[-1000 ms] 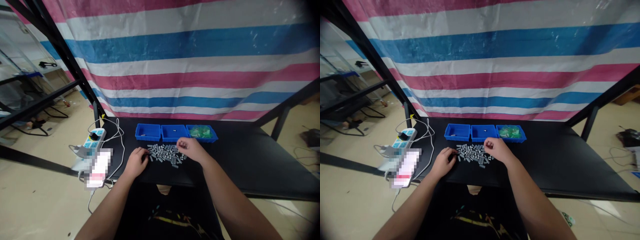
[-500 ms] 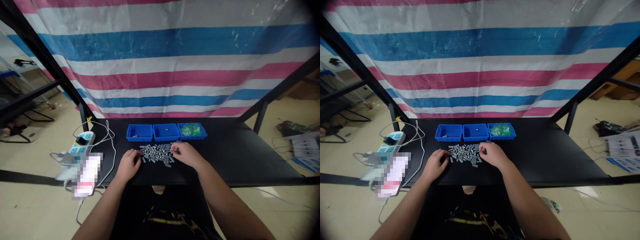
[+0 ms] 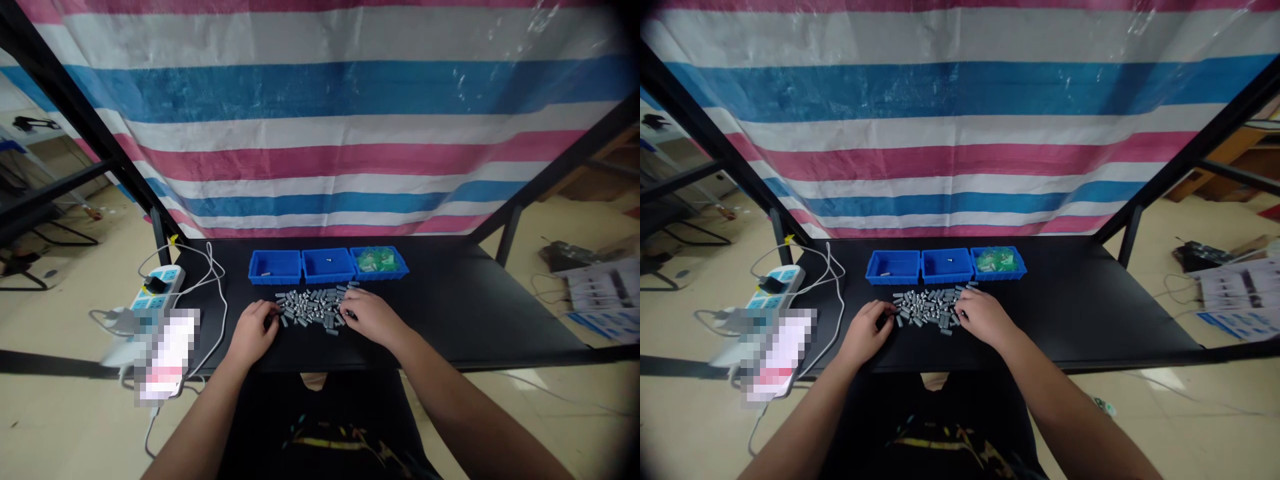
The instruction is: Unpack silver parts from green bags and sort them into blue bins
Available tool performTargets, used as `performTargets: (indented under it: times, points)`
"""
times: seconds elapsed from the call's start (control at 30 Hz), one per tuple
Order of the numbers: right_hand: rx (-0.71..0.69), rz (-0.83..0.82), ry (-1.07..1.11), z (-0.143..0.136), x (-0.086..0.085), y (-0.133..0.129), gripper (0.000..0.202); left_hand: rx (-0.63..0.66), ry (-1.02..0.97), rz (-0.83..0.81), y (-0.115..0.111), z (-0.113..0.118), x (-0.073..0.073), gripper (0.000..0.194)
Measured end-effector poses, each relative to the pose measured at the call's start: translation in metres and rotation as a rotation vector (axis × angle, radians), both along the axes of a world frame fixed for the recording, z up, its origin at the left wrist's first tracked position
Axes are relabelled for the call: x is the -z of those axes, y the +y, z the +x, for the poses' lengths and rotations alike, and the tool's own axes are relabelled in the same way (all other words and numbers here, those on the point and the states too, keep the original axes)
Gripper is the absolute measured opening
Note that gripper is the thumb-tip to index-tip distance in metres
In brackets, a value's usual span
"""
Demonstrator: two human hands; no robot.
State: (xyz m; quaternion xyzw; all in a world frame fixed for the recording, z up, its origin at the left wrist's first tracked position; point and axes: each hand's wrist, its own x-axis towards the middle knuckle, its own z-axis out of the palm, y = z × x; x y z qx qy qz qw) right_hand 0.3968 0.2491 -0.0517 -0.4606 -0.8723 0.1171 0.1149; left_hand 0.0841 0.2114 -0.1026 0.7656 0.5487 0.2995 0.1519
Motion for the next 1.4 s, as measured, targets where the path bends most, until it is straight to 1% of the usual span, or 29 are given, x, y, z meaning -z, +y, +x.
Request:
performTargets:
  times: [0.1, 0.17, 0.27, 0.37, 0.43, 0.47, 0.53, 0.57, 0.6, 0.7, 0.77, 0.87, 0.97, 1.13, 1.27, 1.33, 1.4]
  points:
    - [0.055, -0.014, 0.178, 0.004, -0.003, 0.001, 0.007, 0.0, 0.001, 0.006, 0.0, 0.0, 0.0, 0.019]
    - [0.089, -0.085, 0.301, 0.007, -0.004, 0.004, 0.007, 0.004, 0.002, 0.006, 0.0, 0.0, -0.001, 0.018]
    - [0.063, -0.205, 0.369, 0.008, -0.002, 0.013, 0.003, 0.007, -0.001, 0.003, 0.0, 0.0, -0.002, 0.018]
    - [0.051, -0.275, 0.414, 0.004, 0.001, 0.025, 0.014, 0.006, -0.003, -0.002, 0.0, 0.001, -0.002, 0.018]
    - [0.116, -0.249, 0.561, -0.001, 0.002, 0.033, 0.014, 0.005, -0.003, -0.002, 0.0, 0.001, -0.002, 0.018]
    - [0.16, -0.221, 0.645, -0.003, 0.002, 0.036, 0.018, 0.005, -0.003, -0.001, -0.001, 0.0, -0.002, 0.018]
    - [0.231, -0.169, 0.745, -0.006, 0.002, 0.04, 0.035, 0.009, -0.002, 0.0, -0.001, 0.0, -0.002, 0.018]
    - [0.244, -0.152, 0.741, -0.006, 0.002, 0.041, 0.04, 0.011, -0.003, 0.0, -0.001, 0.0, -0.002, 0.018]
    - [0.239, -0.141, 0.702, -0.005, 0.001, 0.041, 0.038, 0.013, -0.004, -0.002, -0.001, 0.0, -0.002, 0.019]
    - [0.18, -0.122, 0.511, 0.002, -0.001, 0.036, 0.016, 0.014, -0.008, -0.008, -0.001, 0.0, -0.002, 0.019]
    - [0.157, -0.105, 0.382, 0.01, -0.002, 0.032, 0.008, 0.012, -0.006, -0.009, -0.001, 0.0, -0.002, 0.018]
    - [0.17, -0.084, 0.222, 0.021, -0.002, 0.027, 0.013, 0.012, -0.001, 0.002, 0.0, 0.0, -0.001, 0.017]
    - [0.185, -0.124, 0.131, 0.027, 0.0, 0.024, 0.018, 0.011, 0.007, 0.003, 0.0, -0.001, 0.0, 0.017]
    - [0.171, -0.155, 0.121, 0.027, 0.008, 0.023, 0.015, 0.018, 0.006, 0.007, 0.0, 0.0, 0.0, 0.016]
    - [0.172, -0.16, 0.153, 0.024, 0.009, 0.024, 0.01, 0.01, 0.005, 0.003, 0.0, 0.0, -0.001, 0.015]
    - [0.165, -0.16, 0.225, 0.022, 0.008, 0.027, 0.01, 0.012, 0.007, -0.004, 0.0, 0.0, -0.001, 0.016]
    - [0.172, -0.147, 0.372, 0.019, 0.007, 0.03, 0.005, 0.014, 0.01, -0.011, 0.0, -0.001, -0.001, 0.016]
